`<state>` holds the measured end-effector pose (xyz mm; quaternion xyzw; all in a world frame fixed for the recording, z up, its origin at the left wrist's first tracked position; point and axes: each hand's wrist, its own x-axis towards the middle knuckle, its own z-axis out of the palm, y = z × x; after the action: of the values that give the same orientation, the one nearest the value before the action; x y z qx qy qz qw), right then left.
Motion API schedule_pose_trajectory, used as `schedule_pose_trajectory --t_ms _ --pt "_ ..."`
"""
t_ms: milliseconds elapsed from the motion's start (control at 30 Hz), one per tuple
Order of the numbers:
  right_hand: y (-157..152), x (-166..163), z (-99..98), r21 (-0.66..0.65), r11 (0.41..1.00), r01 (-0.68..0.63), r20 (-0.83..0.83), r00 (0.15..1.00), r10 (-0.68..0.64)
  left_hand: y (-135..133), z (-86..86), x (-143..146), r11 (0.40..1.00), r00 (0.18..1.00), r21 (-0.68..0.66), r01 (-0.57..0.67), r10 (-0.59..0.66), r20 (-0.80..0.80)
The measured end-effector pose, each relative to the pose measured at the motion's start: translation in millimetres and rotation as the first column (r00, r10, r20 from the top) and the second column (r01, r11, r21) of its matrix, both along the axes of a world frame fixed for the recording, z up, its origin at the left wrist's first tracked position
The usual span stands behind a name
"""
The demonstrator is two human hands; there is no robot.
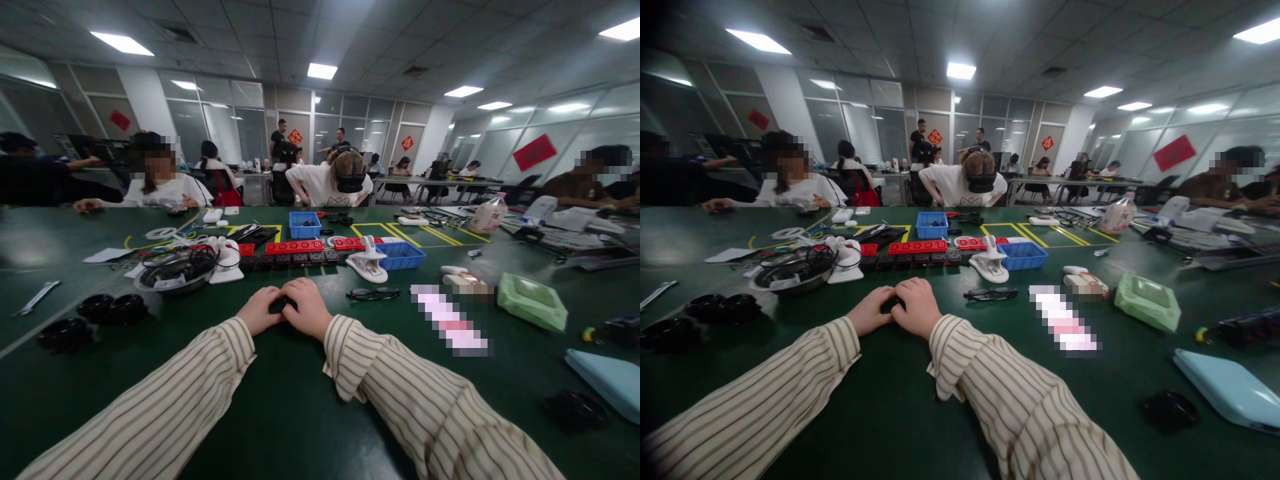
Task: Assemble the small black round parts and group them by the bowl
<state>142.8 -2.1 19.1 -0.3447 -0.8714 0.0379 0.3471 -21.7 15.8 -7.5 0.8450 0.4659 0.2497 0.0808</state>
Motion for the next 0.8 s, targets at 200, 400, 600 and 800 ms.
schedule_pose_trajectory --t_ms 200,400,600,800 --pt "-3.1 -0.7 2.1 -0.01 1.0 0.019 -0.078 0.997 -0.019 1.2 -1.3 -0.6 1.0 0.999 -0.018 -0.002 0.003 0.045" --pt "0.7 -0.9 -2.2 -0.062 0.971 0.232 -0.121 0.964 -0.238 -3.7 2.4 1.3 1.0 0.995 -0.028 0.004 -0.001 0.095" --pt "3.3 -1.9 -5.4 -0.056 0.963 0.263 -0.002 0.965 -0.263 -2.4 2.8 0.8 1.0 1.0 -0.025 -0.001 0.002 0.026" --pt "-0.8 -1.2 0.5 0.0 0.997 0.077 0.05 0.996 -0.077 -1.4 2.5 0.2 1.0 1.0 -0.017 -0.004 0.003 -0.029"
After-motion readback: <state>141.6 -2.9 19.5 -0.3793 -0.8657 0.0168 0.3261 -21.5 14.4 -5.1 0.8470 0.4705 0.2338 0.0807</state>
